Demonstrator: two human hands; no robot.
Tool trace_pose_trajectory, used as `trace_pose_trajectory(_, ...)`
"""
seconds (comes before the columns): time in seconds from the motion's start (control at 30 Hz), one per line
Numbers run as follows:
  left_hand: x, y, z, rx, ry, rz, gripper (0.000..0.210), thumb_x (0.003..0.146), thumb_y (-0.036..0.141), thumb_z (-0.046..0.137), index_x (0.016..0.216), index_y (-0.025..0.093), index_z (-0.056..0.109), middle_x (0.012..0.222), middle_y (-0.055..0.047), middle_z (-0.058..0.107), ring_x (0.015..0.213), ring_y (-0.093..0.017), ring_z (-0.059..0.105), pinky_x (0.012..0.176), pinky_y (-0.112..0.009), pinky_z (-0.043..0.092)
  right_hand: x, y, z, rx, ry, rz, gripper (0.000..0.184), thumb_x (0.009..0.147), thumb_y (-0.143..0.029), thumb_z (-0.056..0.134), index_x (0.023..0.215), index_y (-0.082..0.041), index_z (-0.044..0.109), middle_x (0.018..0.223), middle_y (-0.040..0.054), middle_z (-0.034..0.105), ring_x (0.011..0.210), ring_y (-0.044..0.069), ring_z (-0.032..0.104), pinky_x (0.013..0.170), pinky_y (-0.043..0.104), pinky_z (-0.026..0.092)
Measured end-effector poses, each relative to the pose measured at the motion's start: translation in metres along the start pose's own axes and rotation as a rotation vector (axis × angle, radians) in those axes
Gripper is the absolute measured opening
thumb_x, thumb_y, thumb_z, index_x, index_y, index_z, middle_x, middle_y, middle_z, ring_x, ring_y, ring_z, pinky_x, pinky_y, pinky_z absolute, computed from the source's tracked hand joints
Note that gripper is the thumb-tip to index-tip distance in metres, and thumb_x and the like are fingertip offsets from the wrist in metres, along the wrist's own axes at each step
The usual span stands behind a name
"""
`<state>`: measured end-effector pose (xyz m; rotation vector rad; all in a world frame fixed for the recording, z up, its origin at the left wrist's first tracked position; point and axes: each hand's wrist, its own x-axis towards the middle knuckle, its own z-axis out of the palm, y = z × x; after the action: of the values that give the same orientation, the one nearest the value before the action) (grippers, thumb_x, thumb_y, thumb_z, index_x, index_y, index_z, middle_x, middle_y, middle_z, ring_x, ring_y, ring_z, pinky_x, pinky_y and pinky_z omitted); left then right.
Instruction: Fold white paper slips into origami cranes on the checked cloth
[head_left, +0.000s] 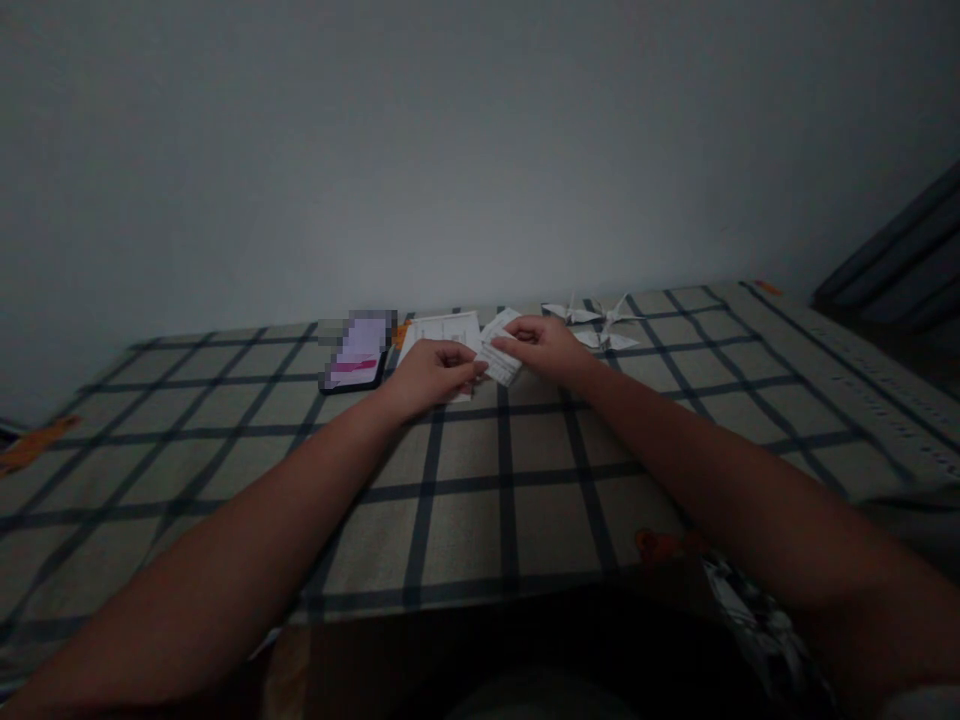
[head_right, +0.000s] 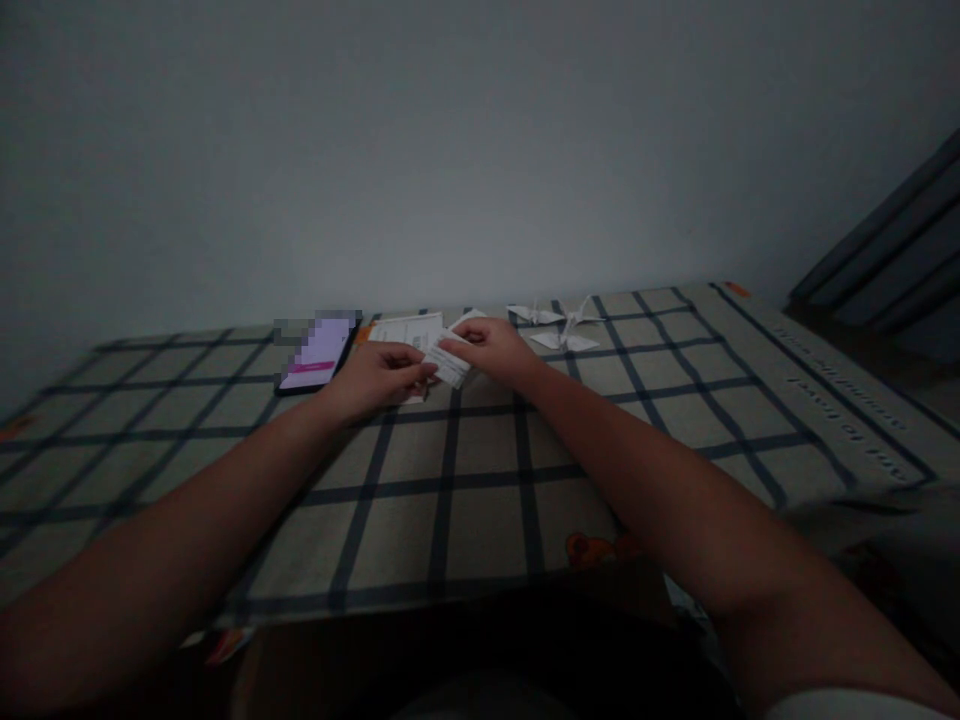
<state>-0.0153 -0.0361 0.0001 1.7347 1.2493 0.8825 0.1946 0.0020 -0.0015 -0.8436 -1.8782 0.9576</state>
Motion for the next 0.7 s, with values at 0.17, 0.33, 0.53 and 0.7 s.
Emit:
trace_pose_trajectory(0.17,0.0038,0.0041,-0.0005,-0.141,0.205,0.04,0.034,0.071,0.046,0.078,0.078,0.013,0.075,0.08,-0.008,0.075,0.062,-0.012,0.061,0.056,-0.022,0.049,0.0016,-0.0003,-0.0006,0.191,-0.086,0.167,0.036,0.086,-0.051,0.065,0.083,-0.015,0.065,0.072,0.0036,0.067,0.063,0.012,0.061,0.062,0.025,0.052)
trace_pose_trajectory(0.33,0.0043,0.0045,0.0019,-0.199,0.284,0.045,0.035,0.068,0.047,0.08,0.076,0.013,0.074,0.08,-0.008,0.075,0.068,-0.014,0.063,0.059,-0.023,0.052,-0.0018,-0.004,0.0,0.142,-0.18,0.148,0.026,0.086,-0.037,0.069,0.075,-0.014,0.066,0.074,0.0047,0.07,0.063,0.01,0.062,0.065,0.024,0.053)
trace_pose_trajectory(0.53,0.0035,0.0071,0.0027,-0.232,0.264,0.037,0.032,0.067,0.044,0.079,0.072,0.013,0.07,0.078,-0.007,0.073,0.065,-0.013,0.062,0.058,-0.023,0.051,-0.0036,-0.0082,0.001,0.133,-0.15,0.179,0.025,0.086,-0.031,0.068,0.068,-0.014,0.063,0.068,0.0039,0.069,0.061,0.01,0.062,0.063,0.024,0.051)
trace_pose_trajectory(0.7,0.0014,0.0087,0.0034,-0.247,0.135,-0.052,0.029,0.064,0.039,0.079,0.073,0.014,0.067,0.072,-0.004,0.07,0.059,-0.012,0.06,0.053,-0.023,0.049,-0.007,-0.0094,-0.0011,0.076,-0.223,0.19,0.026,0.085,-0.034,0.068,0.068,-0.014,0.065,0.067,0.0031,0.07,0.061,0.01,0.062,0.061,0.022,0.048)
